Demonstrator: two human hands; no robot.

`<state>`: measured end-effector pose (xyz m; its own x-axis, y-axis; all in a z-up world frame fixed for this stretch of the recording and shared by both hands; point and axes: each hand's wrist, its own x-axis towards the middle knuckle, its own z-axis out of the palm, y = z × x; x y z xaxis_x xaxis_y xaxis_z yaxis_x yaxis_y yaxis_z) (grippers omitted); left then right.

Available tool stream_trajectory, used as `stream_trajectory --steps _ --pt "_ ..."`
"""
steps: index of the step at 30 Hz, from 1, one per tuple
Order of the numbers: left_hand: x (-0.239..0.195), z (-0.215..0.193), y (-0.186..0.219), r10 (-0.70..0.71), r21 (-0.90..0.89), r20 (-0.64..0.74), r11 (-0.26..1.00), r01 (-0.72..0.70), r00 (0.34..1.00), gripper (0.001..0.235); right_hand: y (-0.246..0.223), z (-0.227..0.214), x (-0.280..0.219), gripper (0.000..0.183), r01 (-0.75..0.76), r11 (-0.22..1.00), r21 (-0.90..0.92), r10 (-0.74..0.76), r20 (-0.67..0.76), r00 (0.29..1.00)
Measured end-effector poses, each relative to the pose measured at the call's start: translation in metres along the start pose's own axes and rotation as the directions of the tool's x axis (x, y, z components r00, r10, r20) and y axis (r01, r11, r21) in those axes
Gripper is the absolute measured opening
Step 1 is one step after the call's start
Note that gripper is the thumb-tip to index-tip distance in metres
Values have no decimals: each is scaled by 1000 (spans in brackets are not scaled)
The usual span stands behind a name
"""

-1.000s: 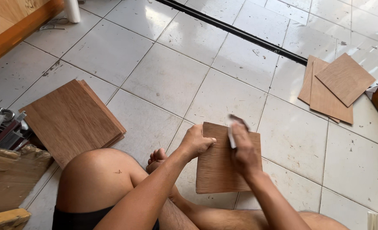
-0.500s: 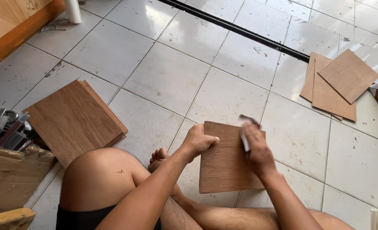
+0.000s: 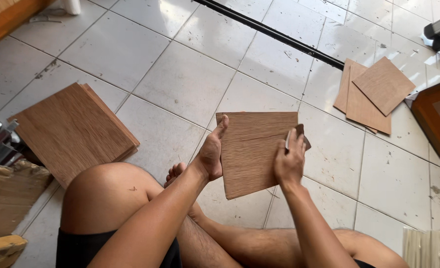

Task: The person sits on a tiled floor and sands small square wood tiles using a sanding block. They hold each tile with one hand and rub the surface with the sanding block in the other, flipping the tiles to sand both sides. Finished tiles are placed in a separate pile.

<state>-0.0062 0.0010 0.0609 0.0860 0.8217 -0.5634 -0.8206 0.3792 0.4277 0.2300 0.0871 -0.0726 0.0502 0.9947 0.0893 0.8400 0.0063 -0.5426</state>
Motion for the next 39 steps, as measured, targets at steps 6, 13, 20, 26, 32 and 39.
stream_trajectory --steps 6,13,20,26,32,39 --pt "36 -18 -24 8 -112 176 994 12 984 52 -136 -32 -107 69 439 898 -4 -415 323 851" --pt "-22 -3 6 -27 -6 64 1000 28 998 74 -18 -26 -20 64 -29 991 -130 48 142 989" --pt "27 -11 -21 -40 -5 183 999 41 982 70 -144 -32 -66 65 119 993 17 -120 170 978" --pt "-12 -7 40 139 -169 88 978 -123 986 77 -131 -46 -101 63 187 981 49 -193 300 934" --pt "-52 15 20 36 -48 105 998 -31 994 75 -25 -37 13 67 -203 979 -1 202 63 977" --pt "1 -13 6 81 -184 198 982 -44 977 55 -158 -16 -112 67 385 922 27 -380 249 891"
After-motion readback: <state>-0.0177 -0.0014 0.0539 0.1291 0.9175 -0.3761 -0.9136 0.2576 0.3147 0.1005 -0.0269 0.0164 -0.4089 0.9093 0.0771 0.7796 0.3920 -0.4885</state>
